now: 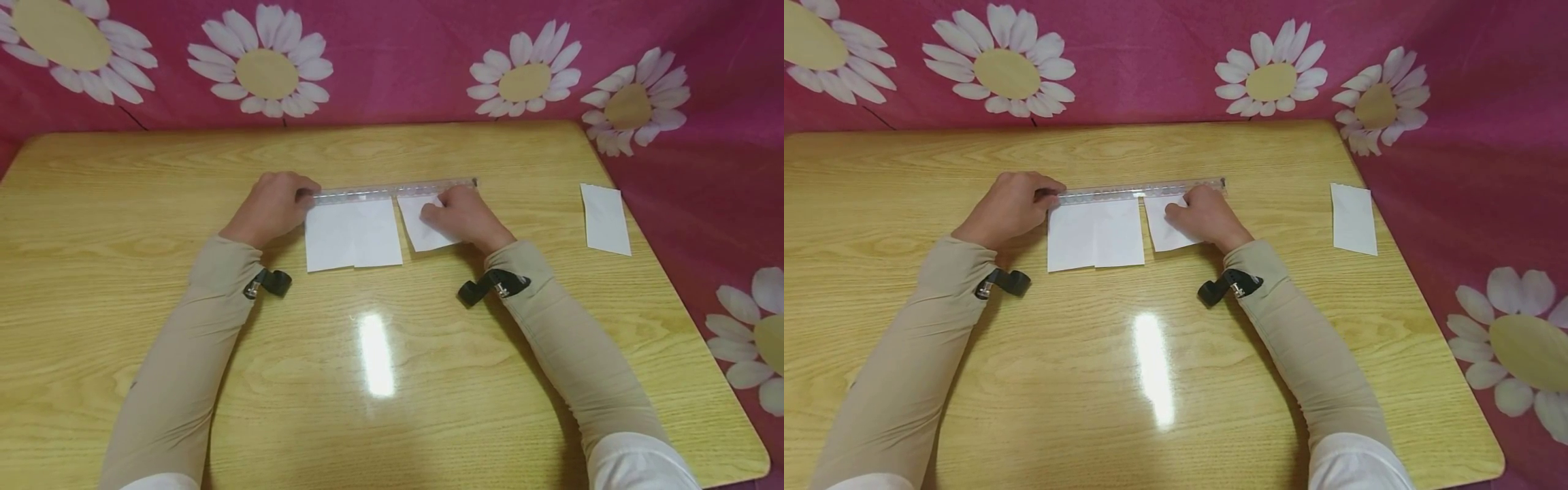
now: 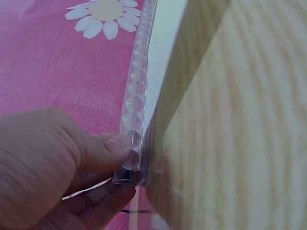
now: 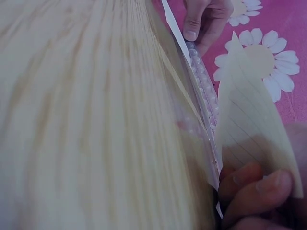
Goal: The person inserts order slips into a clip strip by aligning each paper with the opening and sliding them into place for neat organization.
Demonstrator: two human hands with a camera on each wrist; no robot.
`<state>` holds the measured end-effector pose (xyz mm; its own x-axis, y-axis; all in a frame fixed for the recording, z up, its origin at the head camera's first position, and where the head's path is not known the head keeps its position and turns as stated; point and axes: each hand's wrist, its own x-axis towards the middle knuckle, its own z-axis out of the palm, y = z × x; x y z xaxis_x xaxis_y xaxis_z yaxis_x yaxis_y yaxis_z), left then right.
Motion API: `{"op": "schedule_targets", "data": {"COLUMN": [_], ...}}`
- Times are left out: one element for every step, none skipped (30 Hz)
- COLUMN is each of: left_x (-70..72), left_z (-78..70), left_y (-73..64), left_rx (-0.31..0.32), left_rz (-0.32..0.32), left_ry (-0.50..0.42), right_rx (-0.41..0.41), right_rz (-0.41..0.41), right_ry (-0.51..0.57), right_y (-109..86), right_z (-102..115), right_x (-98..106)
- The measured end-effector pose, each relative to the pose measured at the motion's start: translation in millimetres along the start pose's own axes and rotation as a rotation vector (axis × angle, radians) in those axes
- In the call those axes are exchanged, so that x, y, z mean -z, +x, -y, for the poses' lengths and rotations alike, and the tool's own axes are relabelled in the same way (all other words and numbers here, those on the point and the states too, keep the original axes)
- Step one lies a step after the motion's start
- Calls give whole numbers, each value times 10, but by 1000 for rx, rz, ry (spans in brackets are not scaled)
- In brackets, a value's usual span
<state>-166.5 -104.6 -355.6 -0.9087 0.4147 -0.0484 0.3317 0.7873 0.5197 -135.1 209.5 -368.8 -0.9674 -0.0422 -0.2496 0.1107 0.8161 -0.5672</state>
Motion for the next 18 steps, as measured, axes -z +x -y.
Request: {"op": "schedule_targets", "data": {"left_x": [-1, -1, -1, -1, -2, -1, 1, 2, 2, 3, 3, 4, 4, 5, 5, 6, 6, 6], "left_z": [-2, -4, -6, -8, -8, -7, -7, -6, -5, -3, -2, 0, 1, 1, 2, 2, 2, 3], "left_y": [0, 1, 2, 3, 5, 5, 5, 5, 5, 5, 5, 5, 4, 3, 2, 1, 0, -1], "left_rx": [2, 2, 3, 3, 2, -1, -4, -7, -10, -13, -15, -18, -19, -20, -20, -19, -16, -13], "left_rz": [1, 1, 0, 0, -1, -2, -2, -3, -4, -6, -6, -7, -8, -8, -8, -6, -5, -3], "left_ry": [0, 1, 1, 2, 3, 4, 5, 6, 7, 8, 9, 10, 10, 9, 9, 8, 6, 4], "right_rx": [-2, -3, -6, -7, -7, -8, -7, -7, -6, -6, -4, -4, -3, -2, -1, -1, 0, 1], "right_rz": [0, 1, 0, -1, -2, -2, -2, -3, -4, -5, -5, -6, -6, -7, -7, -6, -7, -7], "right_ry": [0, -1, -2, -2, -2, -2, -1, -1, -1, -3, -6, -7, -8, -10, -11, -11, -10, -7], "right_y": [1, 2, 3, 2, 1, 1, 1, 0, 0, -1, -1, -1, -2, -2, -2, -3, -3, -3], "right_z": [3, 5, 7, 8, 8, 8, 7, 7, 6, 6, 8, 8, 10, 11, 14, 16, 19, 21], "right_x": [-3, -5, -8, -10, -10, -12, -12, -12, -12, -13, -13, -14, -15, -15, -17, -18, -20, -21]}}
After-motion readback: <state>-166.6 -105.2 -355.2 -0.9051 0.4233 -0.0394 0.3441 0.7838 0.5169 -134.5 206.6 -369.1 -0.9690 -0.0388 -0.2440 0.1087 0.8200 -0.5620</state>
